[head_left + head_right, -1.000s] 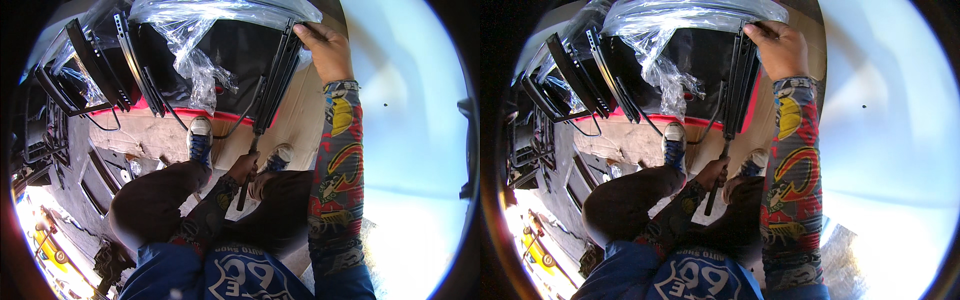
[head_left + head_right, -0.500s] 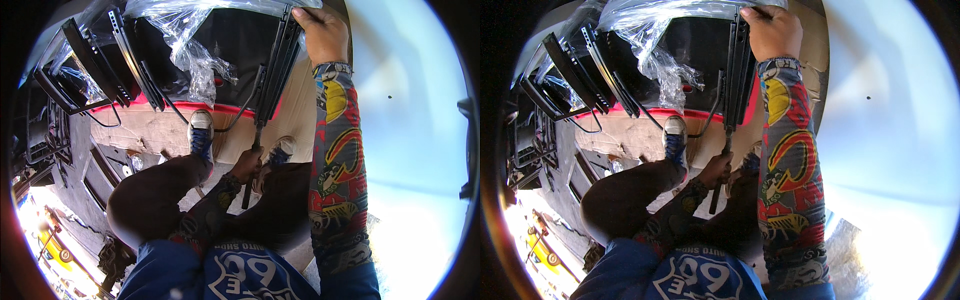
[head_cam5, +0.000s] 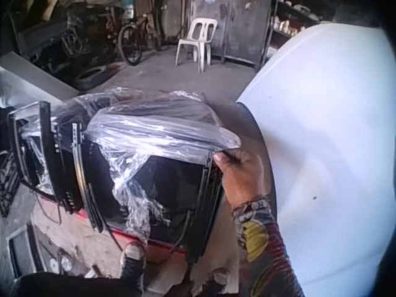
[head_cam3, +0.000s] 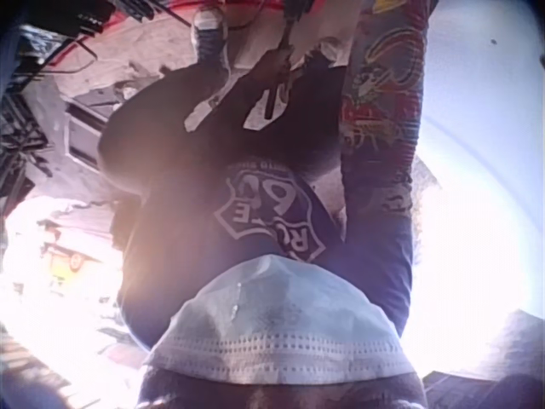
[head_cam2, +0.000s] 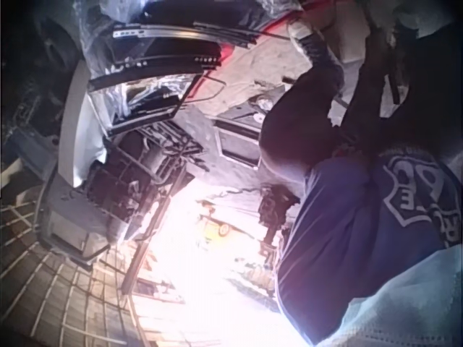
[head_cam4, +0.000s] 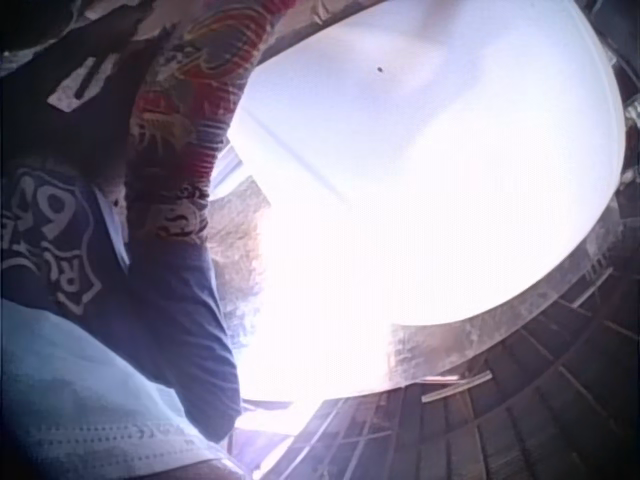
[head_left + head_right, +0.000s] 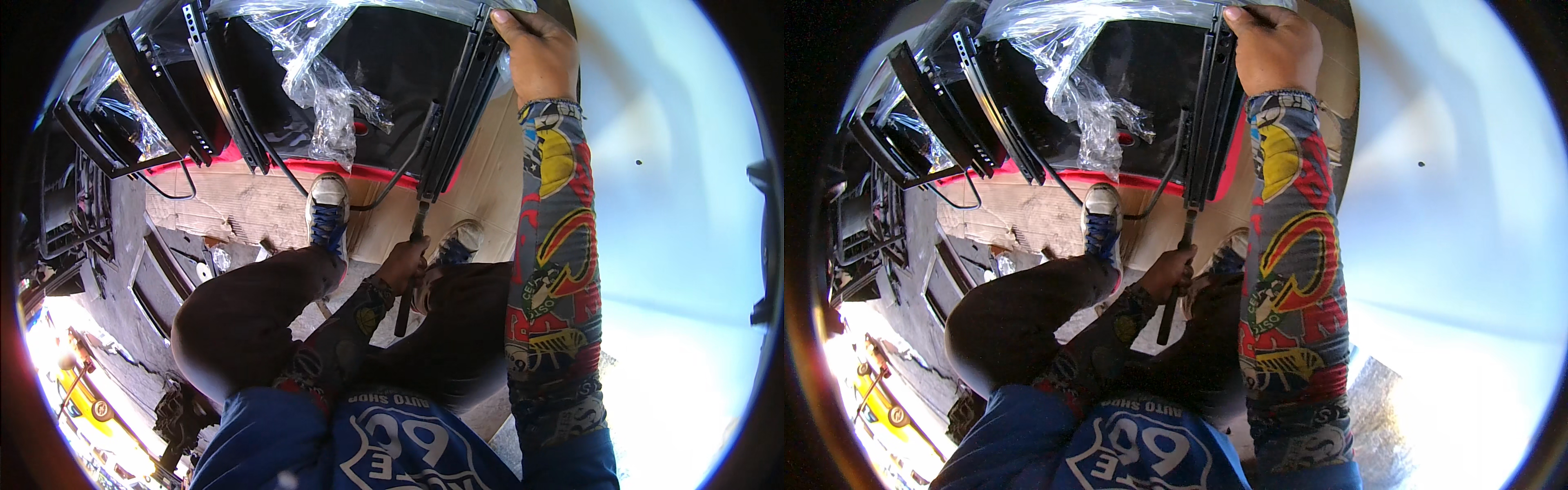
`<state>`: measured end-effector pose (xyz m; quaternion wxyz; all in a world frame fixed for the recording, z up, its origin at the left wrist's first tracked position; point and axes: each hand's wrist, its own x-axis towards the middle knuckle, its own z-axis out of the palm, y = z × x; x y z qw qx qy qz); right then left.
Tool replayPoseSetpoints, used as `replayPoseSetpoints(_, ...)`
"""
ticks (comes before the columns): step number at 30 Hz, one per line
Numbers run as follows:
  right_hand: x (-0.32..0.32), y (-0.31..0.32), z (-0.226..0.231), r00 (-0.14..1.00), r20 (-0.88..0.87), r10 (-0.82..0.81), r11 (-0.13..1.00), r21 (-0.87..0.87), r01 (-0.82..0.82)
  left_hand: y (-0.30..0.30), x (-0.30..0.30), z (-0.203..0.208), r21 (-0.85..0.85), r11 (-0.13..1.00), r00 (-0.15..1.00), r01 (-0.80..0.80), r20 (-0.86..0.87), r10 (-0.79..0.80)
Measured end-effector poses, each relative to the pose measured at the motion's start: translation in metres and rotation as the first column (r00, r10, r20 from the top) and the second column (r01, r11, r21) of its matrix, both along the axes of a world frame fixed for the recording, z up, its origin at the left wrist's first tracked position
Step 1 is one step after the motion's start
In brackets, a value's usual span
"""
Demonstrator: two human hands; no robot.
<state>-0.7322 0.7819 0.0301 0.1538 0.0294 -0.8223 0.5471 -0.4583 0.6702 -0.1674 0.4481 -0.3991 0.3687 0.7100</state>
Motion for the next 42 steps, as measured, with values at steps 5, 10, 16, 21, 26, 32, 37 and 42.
replayPoseSetpoints(5, -0.005, 0.0, -0.001, 0.996, -0.075, -0.042, 0.998, 0.036, 0.044, 0.004, 0.002, -0.001, -0.036, 0.999, 0.978, -0.006, -0.211, -0.001)
replayPoseSetpoints(10, -0.009, -0.003, -0.005, 0.999, -0.04, -0.022, 0.998, -0.056, 0.02, 0.0, 0.002, -0.004, 0.02, 0.999, 0.994, 0.024, -0.11, -0.022)
replayPoseSetpoints(16, -0.005, 0.001, 0.001, 0.999, -0.037, 0.003, 1.0, -0.028, -0.004, -0.003, 0.006, -0.005, 0.015, 1.0, 0.989, 0.015, -0.15, -0.013)
replayPoseSetpoints(21, -0.007, -0.002, 0.002, 0.993, 0.103, -0.053, 0.992, -0.113, 0.064, -0.009, 0.0, -0.004, -0.024, 0.998, 0.997, 0.054, -0.059, -0.055)
replayPoseSetpoints(26, -0.007, 0.002, -0.004, 0.998, -0.064, -0.01, 0.998, -0.068, 0.006, -0.005, 0.002, 0.005, 0.006, 0.993, 0.965, 0.122, -0.234, -0.117)
replayPoseSetpoints(32, -0.013, -0.001, -0.008, 0.996, 0.068, -0.06, 0.991, -0.119, 0.068, -0.004, 0.002, 0.002, 0.026, 1.0, 0.997, 0.011, -0.079, -0.009)
replayPoseSetpoints(37, -0.014, -0.002, -0.006, 0.999, -0.016, -0.043, 0.992, -0.116, 0.041, -0.004, -0.004, 0.01, -0.094, 0.987, 0.957, 0.131, -0.247, -0.151)
replayPoseSetpoints(42, -0.015, -0.007, -0.002, 0.994, -0.105, -0.04, 0.997, -0.076, 0.032, -0.003, -0.004, 0.022, -0.086, 0.986, 0.953, 0.146, -0.256, -0.163)
